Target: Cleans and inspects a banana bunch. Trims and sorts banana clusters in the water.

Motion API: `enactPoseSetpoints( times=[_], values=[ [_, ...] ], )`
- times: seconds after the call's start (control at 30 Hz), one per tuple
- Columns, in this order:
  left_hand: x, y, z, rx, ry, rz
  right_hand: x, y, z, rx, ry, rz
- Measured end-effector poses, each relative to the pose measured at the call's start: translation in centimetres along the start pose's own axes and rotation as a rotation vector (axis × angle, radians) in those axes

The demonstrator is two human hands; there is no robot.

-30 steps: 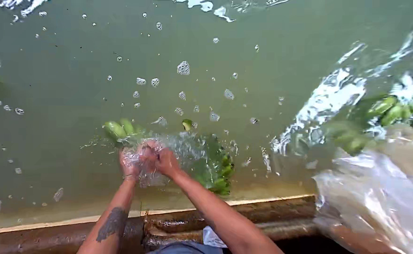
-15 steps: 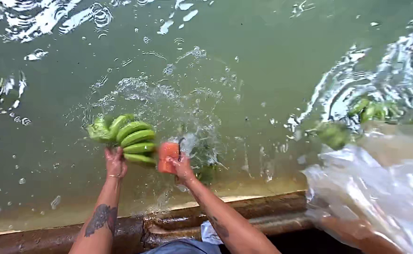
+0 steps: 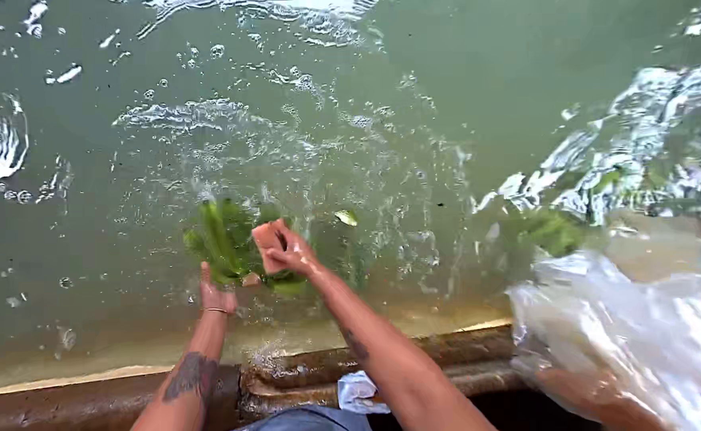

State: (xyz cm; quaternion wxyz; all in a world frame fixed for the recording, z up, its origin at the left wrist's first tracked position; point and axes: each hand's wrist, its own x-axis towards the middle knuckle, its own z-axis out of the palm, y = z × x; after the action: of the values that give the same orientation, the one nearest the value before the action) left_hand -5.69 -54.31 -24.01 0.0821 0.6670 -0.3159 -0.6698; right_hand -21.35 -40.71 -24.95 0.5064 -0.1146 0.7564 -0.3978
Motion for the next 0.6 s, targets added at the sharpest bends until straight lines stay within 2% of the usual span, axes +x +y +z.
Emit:
enactPoseSetpoints(
  times=[0.03,0.07,0.13,0.17,0.23,0.33,0.37,0.43,0.5,0.6],
  values=[
    [1.2,0.3,1.1,0.006,-0.021,-0.065,0.1,0.8,2.4,0.036,-0.017,0.001],
    [2.2,0.5,1.5,0.098,-0.075,-0.051,-0.3,1.1,4.3,0.096,-0.009,0.004],
    [3.0,1.8,1.6,0.406,-0.114,0.048,-1.1,1.0,6.2,0.291,0.139,0.023],
    [3.2,2.8,2.0,0.476,-0.102,0.094,-0.9,0.6,5.8,0.347,0.247,0.055],
    [3.9,3.9,3.2,0.44,-0.068,0.175,0.2,0.1,3.0,0.314,0.456,0.153],
    [4.1,4.8,3.9,0.341,-0.051,0.202,1.4,1.2,-1.3,0.302,0.717,0.135],
    [4.0,4.8,4.3,0.313,-0.021,0.202,0.9,1.2,-2.8,0.34,0.748,0.115],
    [3.5,4.2,4.6,0.239,0.061,0.163,-2.2,1.2,-5.0,0.368,0.637,0.055],
    [2.9,2.7,4.2,0.121,0.074,0.085,-6.8,1.2,-5.2,0.336,0.334,-0.059],
    [2.0,1.1,1.5,0.042,-0.115,-0.147,-13.1,1.4,-2.8,0.142,-0.177,-0.126]
  ],
)
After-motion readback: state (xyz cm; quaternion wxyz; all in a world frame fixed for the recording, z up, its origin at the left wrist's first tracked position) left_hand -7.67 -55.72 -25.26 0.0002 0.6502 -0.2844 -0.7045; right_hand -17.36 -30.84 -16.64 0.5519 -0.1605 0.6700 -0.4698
